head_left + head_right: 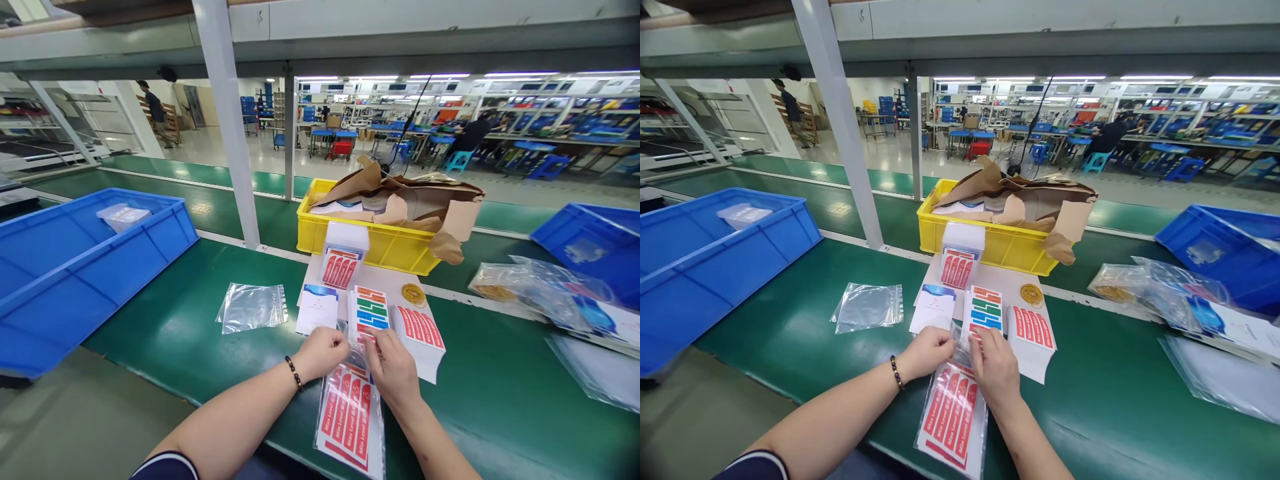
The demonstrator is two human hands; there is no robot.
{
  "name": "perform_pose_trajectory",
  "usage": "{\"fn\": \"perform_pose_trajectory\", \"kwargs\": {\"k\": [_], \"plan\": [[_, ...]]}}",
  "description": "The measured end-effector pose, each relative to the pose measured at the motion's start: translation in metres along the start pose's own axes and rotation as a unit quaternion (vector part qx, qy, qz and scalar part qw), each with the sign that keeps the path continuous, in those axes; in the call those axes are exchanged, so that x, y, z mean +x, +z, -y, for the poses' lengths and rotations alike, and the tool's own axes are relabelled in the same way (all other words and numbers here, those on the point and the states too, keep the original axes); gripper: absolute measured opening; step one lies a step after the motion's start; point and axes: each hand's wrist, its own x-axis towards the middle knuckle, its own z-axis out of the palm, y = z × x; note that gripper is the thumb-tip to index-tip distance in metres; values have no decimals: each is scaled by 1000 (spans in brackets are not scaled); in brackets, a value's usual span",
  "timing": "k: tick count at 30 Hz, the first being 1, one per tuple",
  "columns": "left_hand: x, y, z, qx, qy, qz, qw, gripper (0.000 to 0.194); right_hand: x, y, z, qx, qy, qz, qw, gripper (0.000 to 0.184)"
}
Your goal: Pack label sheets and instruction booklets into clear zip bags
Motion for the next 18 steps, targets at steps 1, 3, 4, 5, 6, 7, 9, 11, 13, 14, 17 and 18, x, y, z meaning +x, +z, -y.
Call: {"fn": "perform_pose_trajectory", "kwargs": {"k": [1,3,4,5,6,7,9,11,13,14,17,18], "plan": [[1,-2,0,-11,-8,-5,1000,25,0,0,2,21,-24,4,999,25],[4,-6,0,-35,-19,-13,999,24,-1,-1,7,38,-61,24,997,35],[5,-8,-1,-49,-25,-16,998,24,-1,-1,9,39,-73,38,996,30],[6,-10,-1,-63,-29,-19,997,25,-2,-2,9,41,-81,54,994,22],[6,-12,-2,-76,-31,-22,996,26,-2,-2,10,48,-84,68,993,17],[6,-13,-2,-90,-33,-23,995,26,-2,-3,9,62,-82,81,991,17],[7,-15,-3,-113,-33,-22,993,27,-2,-6,8,93,-73,100,988,18],[7,-16,-4,-130,-36,-13,991,27,-2,-7,8,101,-70,115,986,26],[5,-15,-5,-143,-46,5,989,28,-2,-6,7,98,-77,114,986,30],[4,-16,-7,-146,-47,8,988,30,-3,-6,7,106,-74,108,986,27],[-3,-22,-15,-95,59,-65,992,26,-2,-10,1,177,-14,103,979,23],[-5,-24,-18,-52,132,-96,985,22,-2,-13,-1,209,15,124,970,22]]}}
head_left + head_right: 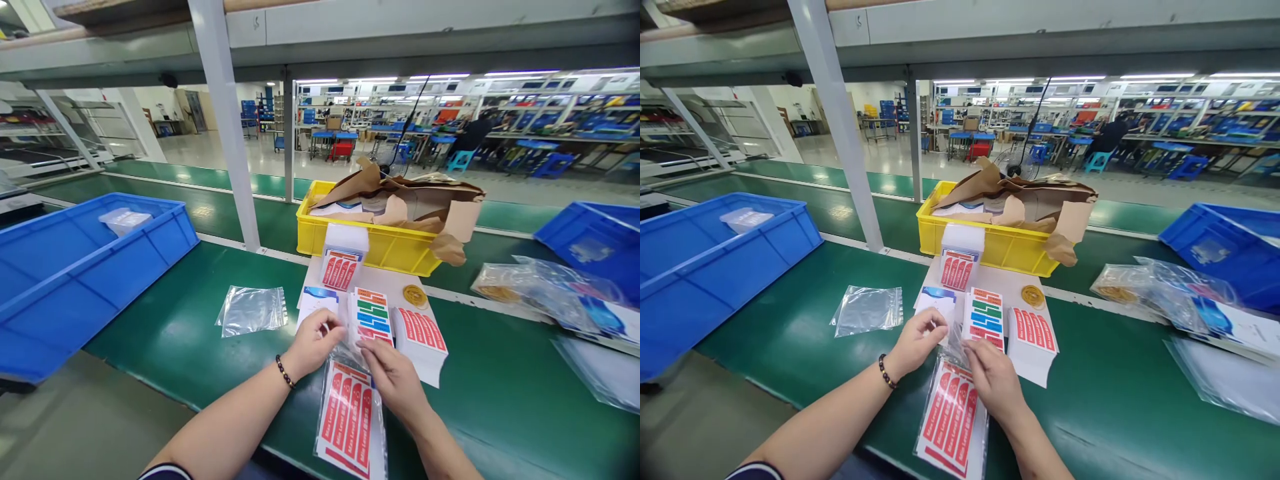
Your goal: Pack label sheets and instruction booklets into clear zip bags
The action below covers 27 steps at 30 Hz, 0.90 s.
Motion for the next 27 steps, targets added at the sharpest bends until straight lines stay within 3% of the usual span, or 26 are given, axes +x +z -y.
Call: {"fn": "perform_pose_trajectory", "kwargs": {"k": [1,3,5,7,10,13,15,18,21,23,27], "plan": [[-1,-3,-3,43,82,-5,996,22,0,-5,0,36,30,31,998,22],[-2,-6,-7,110,195,51,973,29,1,-15,1,103,77,117,985,23],[-3,-6,-7,144,219,147,954,26,2,-25,5,157,104,194,963,25],[-2,-7,-7,168,189,213,944,15,3,-35,8,198,130,243,941,25],[-1,-12,-10,170,106,236,951,15,-1,-50,6,256,168,299,904,26],[-3,-21,-15,35,-18,281,959,22,-5,-59,-4,314,163,307,883,30],[-6,-22,-17,-105,-118,342,926,29,-2,-57,-9,323,151,240,903,34],[-12,-13,-14,-251,-209,445,834,42,14,-41,-6,210,136,114,961,30],[-17,3,-5,-279,-210,534,770,48,45,-13,5,18,42,109,993,26],[-17,13,3,-259,-189,550,771,46,71,7,9,-84,-8,152,985,35],[-14,22,23,-213,-146,545,798,47,121,39,-4,-180,34,243,953,63]]}}
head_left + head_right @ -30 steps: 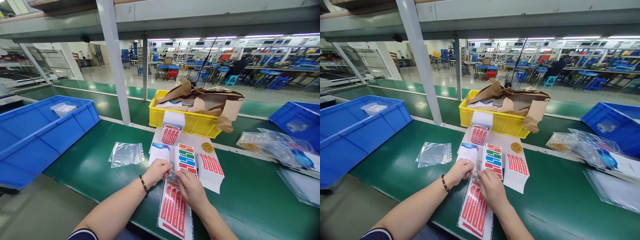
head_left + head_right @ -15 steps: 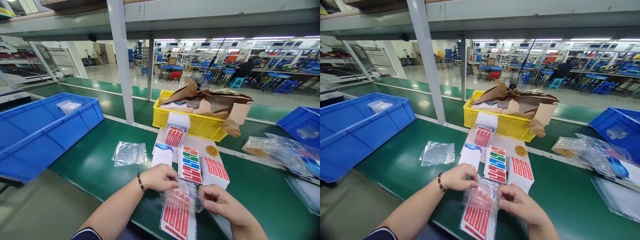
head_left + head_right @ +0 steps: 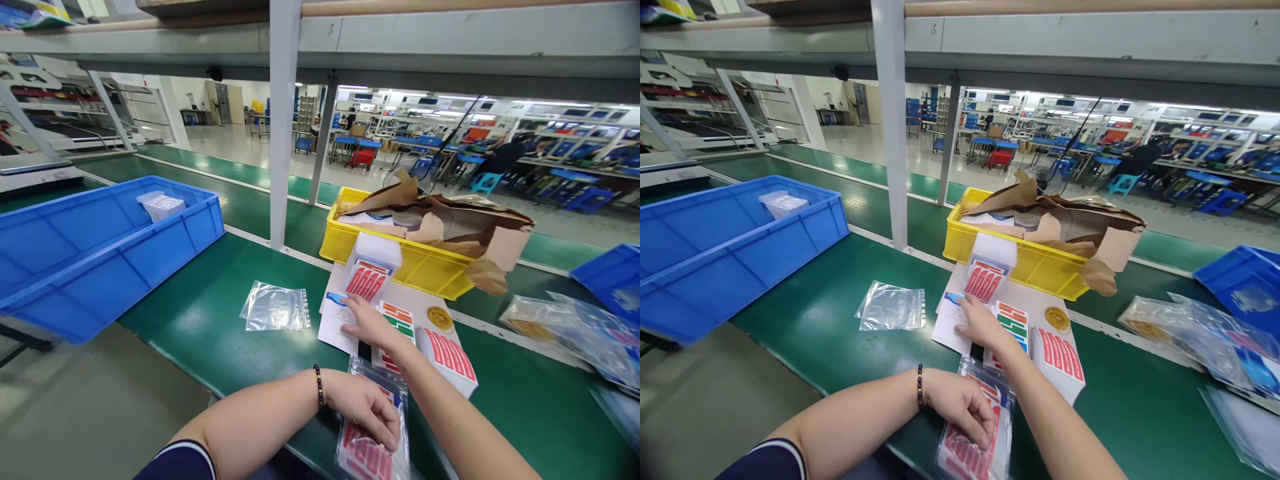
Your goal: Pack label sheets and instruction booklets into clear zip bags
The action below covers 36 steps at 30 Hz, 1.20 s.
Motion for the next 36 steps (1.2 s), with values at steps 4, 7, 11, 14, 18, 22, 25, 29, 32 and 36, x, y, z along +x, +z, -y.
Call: {"fn": "perform_pose_trajectory", "kwargs": {"k": [4,7,11,14,18,22,25,29,32,36], "plan": [[3,-9,9,18,3,-2,1000,46,38,5,-13,-14,33,39,999,85],[3,-11,9,33,3,-12,999,41,47,6,-13,-19,47,31,998,91],[0,-9,4,68,31,-70,995,41,41,-4,-5,3,46,-23,999,53],[-2,-9,1,37,33,-120,992,42,24,-27,-10,55,33,-49,997,20],[-2,-13,-1,-128,18,-169,977,59,-22,-61,-38,187,44,-98,976,32],[-2,-19,-3,-305,8,-153,940,91,-74,-64,-57,473,108,-94,870,35],[-5,-19,-2,-312,35,-111,943,84,-99,-55,-62,516,140,-99,839,33],[-7,-14,2,-217,-4,-73,973,57,-115,-54,-70,579,150,-237,766,34],[-3,-12,4,-283,20,-101,953,57,-119,-50,-62,552,148,-195,797,38],[4,-11,4,-387,117,-175,898,72,-108,-36,-44,353,93,-50,930,35]]}}
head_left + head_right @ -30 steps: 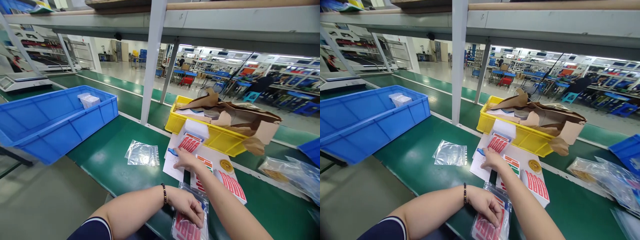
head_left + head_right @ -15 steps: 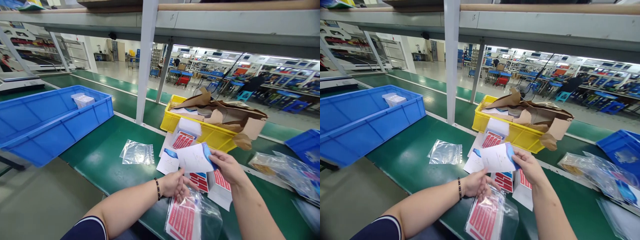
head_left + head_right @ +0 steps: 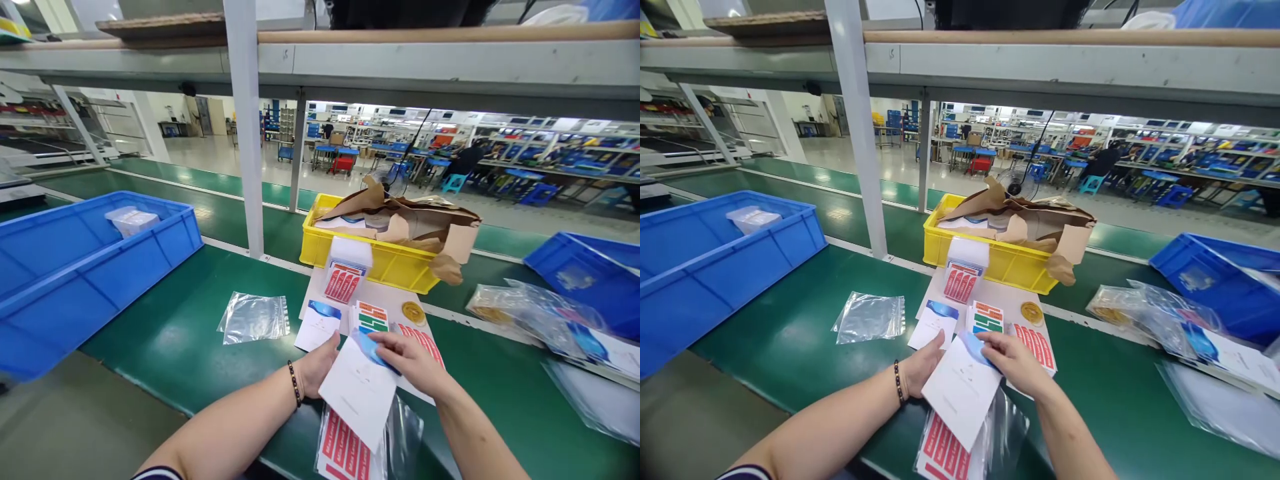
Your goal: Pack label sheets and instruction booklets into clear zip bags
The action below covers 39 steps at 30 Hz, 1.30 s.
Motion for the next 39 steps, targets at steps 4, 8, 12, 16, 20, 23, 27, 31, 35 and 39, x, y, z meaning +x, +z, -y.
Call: {"fn": "perform_pose_trajectory", "kwargs": {"k": [4,8,12,16,20,23,27,31,35,39], "plan": [[0,2,4,42,3,-61,997,44,30,-5,-10,-203,-11,-100,974,32],[-2,2,6,69,-13,-69,995,37,60,-31,-30,-257,22,-178,950,35],[-1,3,7,83,-8,-69,994,35,72,-38,-41,-271,38,-169,947,18],[0,2,7,86,-9,-83,993,35,68,-40,-41,-253,24,-166,953,12],[1,0,9,70,-11,-89,994,33,53,-48,-39,-204,6,-155,967,24],[2,1,9,48,-7,-104,993,32,43,-51,-38,-172,3,-160,972,30],[1,1,9,51,-19,-102,993,32,38,-49,-36,-148,-14,-171,974,31],[-2,1,10,62,-26,-76,995,33,41,-45,-35,-136,-33,-215,966,26],[-4,3,11,66,-24,-54,996,33,43,-43,-40,-123,-15,-246,961,22],[-5,4,11,69,-43,-42,996,33,48,-45,-46,-113,5,-237,965,22]]}}
